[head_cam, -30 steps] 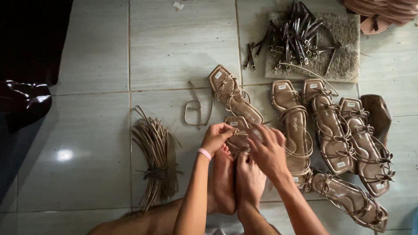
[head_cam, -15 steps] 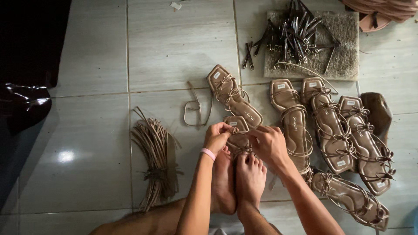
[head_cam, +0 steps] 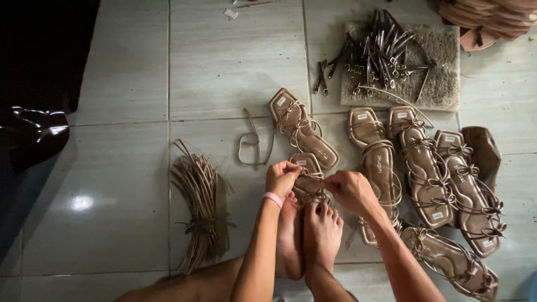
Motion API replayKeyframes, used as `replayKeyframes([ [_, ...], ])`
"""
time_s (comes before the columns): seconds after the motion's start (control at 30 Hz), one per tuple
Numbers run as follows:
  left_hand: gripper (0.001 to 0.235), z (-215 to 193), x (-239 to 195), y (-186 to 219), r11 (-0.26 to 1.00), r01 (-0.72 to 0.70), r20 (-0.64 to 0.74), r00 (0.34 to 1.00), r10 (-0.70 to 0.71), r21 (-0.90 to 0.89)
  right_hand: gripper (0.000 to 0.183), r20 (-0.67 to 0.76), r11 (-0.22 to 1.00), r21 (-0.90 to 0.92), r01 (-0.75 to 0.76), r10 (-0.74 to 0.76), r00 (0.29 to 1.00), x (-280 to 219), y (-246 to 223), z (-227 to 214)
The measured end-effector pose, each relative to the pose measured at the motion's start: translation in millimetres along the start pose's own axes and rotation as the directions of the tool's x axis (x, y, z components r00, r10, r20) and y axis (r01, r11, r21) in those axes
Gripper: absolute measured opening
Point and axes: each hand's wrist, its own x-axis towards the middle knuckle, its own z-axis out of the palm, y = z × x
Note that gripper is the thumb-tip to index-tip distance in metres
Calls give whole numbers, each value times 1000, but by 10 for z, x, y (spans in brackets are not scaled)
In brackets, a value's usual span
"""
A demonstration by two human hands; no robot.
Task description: The person sits on a tiled floor and ties the straps of a beige strappy sandal. They repeatedly wrap and knot the strap around the ankle area of the sandal, adjusting the tension and position of the knot.
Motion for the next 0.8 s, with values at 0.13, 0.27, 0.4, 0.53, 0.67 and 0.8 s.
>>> replayKeyframes([
  [0.13,17,56,65,-111,999,-33,-31,999,32,-37,17,41,1000,22,10,-11,999,6,38,-31],
  [0.27,17,105,187,-342,992,-119,-136,984,113,-30,17,65,1000,21,0,-1,998,35,31,-33],
  [0.4,21,-19,300,-507,956,-243,168,948,270,-165,16,63,998,66,-6,2,998,3,87,1],
  [0.53,57,-97,273,-480,805,-593,296,767,569,-12,18,4,994,49,96,-96,995,-25,121,188],
  [0.67,32,-43,85,-304,688,-705,343,698,628,174,17,-27,983,70,173,-171,985,-18,131,257],
  [0.8,24,-19,-53,-219,727,-654,209,756,620,209,21,-30,980,98,174,-172,985,4,87,235],
])
